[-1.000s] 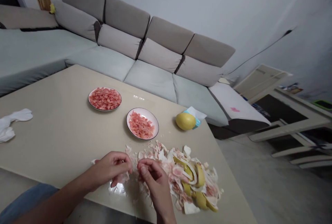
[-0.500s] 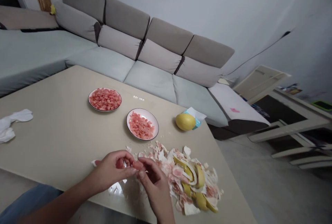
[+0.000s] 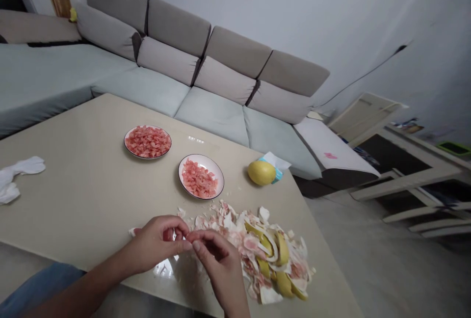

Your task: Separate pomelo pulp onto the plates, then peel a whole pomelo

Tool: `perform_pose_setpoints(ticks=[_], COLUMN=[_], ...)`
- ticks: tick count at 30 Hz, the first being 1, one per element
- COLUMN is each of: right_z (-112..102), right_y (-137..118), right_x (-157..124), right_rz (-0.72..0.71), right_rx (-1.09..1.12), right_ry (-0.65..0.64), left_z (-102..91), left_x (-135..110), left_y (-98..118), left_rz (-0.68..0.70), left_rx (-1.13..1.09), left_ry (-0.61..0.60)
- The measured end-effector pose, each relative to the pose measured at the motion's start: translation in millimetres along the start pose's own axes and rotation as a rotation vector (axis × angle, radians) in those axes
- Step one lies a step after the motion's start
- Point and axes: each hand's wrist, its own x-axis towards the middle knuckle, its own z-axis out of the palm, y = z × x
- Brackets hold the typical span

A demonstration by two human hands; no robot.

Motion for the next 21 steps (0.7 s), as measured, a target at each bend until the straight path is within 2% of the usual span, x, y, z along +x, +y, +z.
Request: perform_pose_setpoints(ticks=[7, 13, 21], right_z=[0.1, 1.6, 0.0], right_y=[1.8, 2.2, 8.9], right_x=[-0.3, 5.1, 6.3], right_rz=[0.019, 0.045, 0.074], right_rx=[0.045, 0.144, 0.249], right_ry=[-0.042, -0.093, -0.147], left_z=[-1.3, -2.3, -0.3], left_x=[-3.1, -1.9, -0.6], left_y=[1.0, -5.6, -8.1], left_rz=[0.052, 0.031, 0.043], left_rx=[0.026, -0.096, -0.189], left_ry=[-0.038, -0.102, -0.120])
